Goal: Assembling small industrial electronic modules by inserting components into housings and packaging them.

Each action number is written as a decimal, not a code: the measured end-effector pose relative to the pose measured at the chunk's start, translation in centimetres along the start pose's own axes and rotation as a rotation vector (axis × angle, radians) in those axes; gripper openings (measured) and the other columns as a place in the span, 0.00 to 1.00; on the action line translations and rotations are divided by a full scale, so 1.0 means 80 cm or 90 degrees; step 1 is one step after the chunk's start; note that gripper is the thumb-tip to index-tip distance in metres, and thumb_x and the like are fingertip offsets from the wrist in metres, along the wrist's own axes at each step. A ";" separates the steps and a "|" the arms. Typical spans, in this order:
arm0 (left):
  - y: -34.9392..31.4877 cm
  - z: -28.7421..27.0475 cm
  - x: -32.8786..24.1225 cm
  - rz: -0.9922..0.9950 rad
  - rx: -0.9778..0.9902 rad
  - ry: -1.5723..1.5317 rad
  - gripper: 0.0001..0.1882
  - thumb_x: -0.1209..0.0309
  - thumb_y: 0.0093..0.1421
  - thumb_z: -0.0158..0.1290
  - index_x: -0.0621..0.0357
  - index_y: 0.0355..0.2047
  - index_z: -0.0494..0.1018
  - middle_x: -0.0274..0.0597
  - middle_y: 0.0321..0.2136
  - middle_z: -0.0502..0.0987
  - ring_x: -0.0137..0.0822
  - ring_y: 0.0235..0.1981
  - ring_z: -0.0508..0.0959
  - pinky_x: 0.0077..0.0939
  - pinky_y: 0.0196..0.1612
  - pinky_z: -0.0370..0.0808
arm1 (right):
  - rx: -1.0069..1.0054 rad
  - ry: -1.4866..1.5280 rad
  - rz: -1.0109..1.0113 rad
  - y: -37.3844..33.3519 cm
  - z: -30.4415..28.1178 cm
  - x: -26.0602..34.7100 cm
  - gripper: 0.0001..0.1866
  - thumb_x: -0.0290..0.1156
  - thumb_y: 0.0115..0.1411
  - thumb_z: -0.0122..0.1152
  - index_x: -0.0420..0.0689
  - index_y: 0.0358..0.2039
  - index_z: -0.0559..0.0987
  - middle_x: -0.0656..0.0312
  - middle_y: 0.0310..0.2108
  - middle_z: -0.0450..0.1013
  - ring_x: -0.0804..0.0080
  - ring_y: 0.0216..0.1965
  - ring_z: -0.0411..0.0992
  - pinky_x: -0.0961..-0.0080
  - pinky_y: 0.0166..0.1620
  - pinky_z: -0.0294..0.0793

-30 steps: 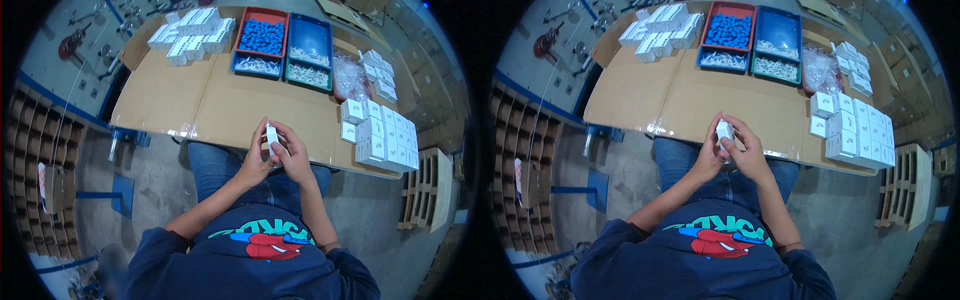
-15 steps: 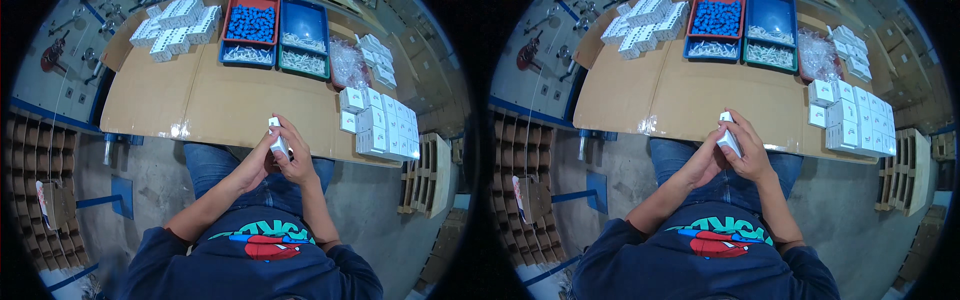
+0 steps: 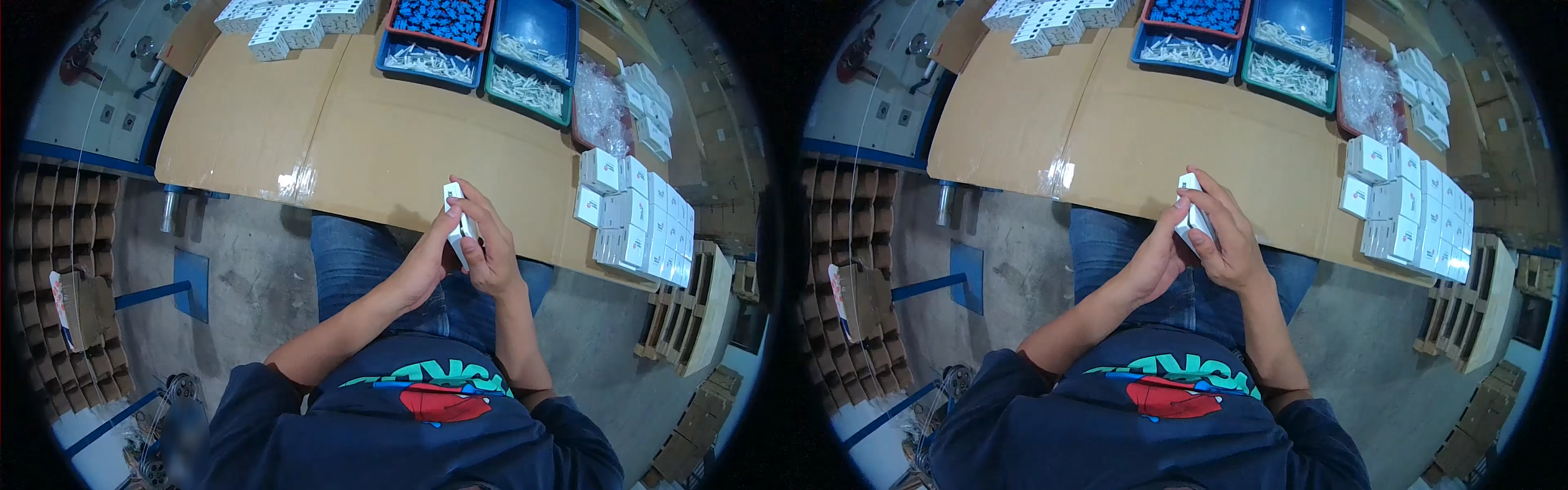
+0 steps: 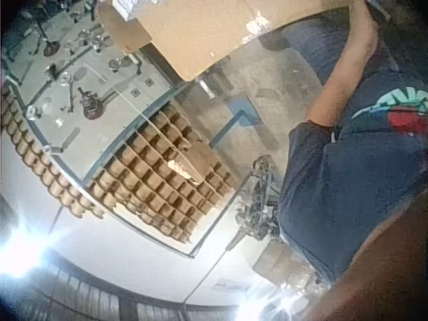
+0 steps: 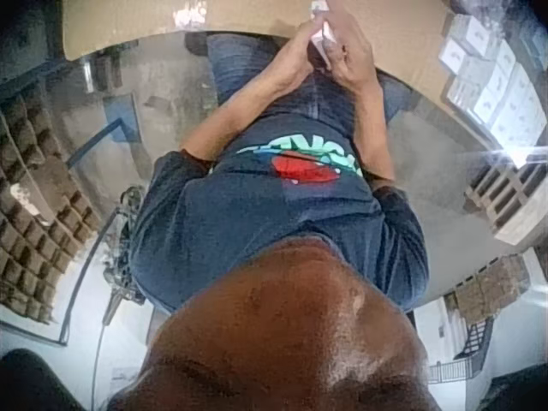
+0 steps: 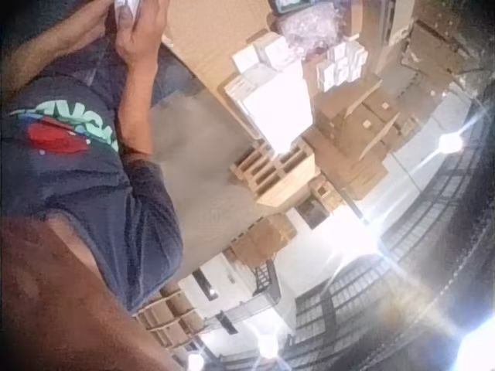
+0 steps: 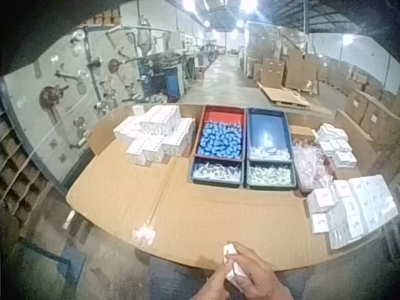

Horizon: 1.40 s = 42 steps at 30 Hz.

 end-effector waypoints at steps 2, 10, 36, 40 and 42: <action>0.004 -0.002 -0.001 -0.009 -0.009 -0.013 0.31 0.39 0.73 0.38 0.50 0.59 0.68 0.37 0.49 0.75 0.32 0.50 0.77 0.36 0.51 0.74 | 0.001 -0.004 0.002 0.001 -0.001 -0.004 0.24 0.44 0.73 0.51 0.39 0.59 0.75 0.39 0.66 0.66 0.42 0.63 0.69 0.59 0.64 0.68; 0.023 -0.008 0.004 -0.015 -0.014 -0.002 0.30 0.42 0.74 0.38 0.53 0.61 0.66 0.38 0.51 0.75 0.33 0.53 0.77 0.38 0.57 0.74 | -0.023 0.021 0.034 -0.001 -0.004 -0.023 0.24 0.43 0.74 0.47 0.38 0.60 0.74 0.38 0.67 0.65 0.41 0.66 0.67 0.57 0.67 0.65; 0.069 -0.067 0.014 0.123 -0.061 0.082 0.30 0.46 0.74 0.45 0.59 0.62 0.65 0.43 0.53 0.76 0.35 0.51 0.79 0.33 0.53 0.78 | -0.026 0.105 0.227 -0.017 -0.030 -0.072 0.23 0.28 0.61 0.68 0.42 0.58 0.79 0.49 0.63 0.73 0.55 0.65 0.70 0.63 0.64 0.70; 0.077 -0.068 0.014 0.111 -0.073 0.048 0.23 0.57 0.72 0.55 0.58 0.60 0.68 0.38 0.48 0.78 0.29 0.45 0.79 0.23 0.45 0.76 | -0.008 0.016 0.215 -0.020 -0.034 -0.069 0.22 0.29 0.62 0.68 0.41 0.56 0.80 0.51 0.57 0.78 0.57 0.58 0.77 0.64 0.60 0.74; 0.081 -0.079 0.014 0.154 -0.091 0.123 0.21 0.63 0.70 0.58 0.60 0.59 0.70 0.37 0.46 0.78 0.28 0.45 0.79 0.24 0.45 0.77 | -0.024 0.040 0.218 -0.023 -0.033 -0.079 0.21 0.30 0.62 0.68 0.41 0.56 0.81 0.51 0.56 0.79 0.57 0.57 0.78 0.65 0.59 0.75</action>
Point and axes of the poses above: each hand's wrist, its own y-axis towards the middle knuckle, its own z-axis out of the palm, x = y × z, the point moved 8 cm from there along y, towards the middle knuckle
